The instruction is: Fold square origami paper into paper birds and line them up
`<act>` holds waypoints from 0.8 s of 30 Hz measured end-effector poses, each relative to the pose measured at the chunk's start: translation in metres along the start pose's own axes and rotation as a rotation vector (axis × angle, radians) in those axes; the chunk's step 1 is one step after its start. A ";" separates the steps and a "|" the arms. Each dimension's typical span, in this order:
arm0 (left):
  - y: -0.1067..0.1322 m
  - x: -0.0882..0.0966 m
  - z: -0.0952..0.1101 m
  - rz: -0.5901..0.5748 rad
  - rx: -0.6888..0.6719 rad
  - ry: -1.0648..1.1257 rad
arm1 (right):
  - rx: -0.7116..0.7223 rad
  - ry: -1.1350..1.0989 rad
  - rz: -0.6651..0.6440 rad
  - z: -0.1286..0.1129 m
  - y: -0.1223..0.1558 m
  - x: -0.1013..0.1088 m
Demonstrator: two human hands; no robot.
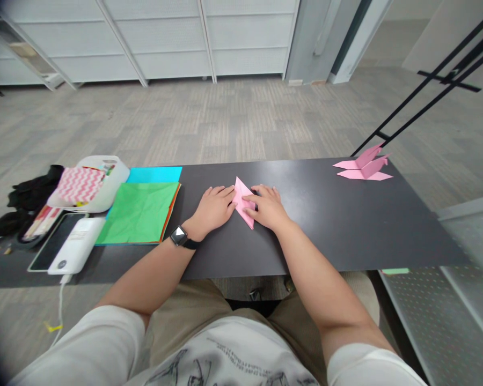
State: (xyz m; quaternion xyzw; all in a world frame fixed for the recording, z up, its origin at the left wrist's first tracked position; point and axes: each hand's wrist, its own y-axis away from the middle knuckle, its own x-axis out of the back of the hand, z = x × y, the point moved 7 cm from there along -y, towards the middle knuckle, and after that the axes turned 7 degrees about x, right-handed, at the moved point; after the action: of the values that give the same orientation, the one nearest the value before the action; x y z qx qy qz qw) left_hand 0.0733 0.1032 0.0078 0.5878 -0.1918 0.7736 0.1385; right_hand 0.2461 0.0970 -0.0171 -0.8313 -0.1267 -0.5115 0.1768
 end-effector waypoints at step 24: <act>-0.043 -0.027 -0.026 0.092 0.199 0.002 | 0.027 -0.018 0.046 0.003 0.001 -0.006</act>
State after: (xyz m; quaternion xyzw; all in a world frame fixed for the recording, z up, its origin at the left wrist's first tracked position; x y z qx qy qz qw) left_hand 0.0773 0.1535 -0.0181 0.5886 -0.1406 0.7949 0.0436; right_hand 0.2466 0.0974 -0.0239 -0.8362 -0.1158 -0.4979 0.1986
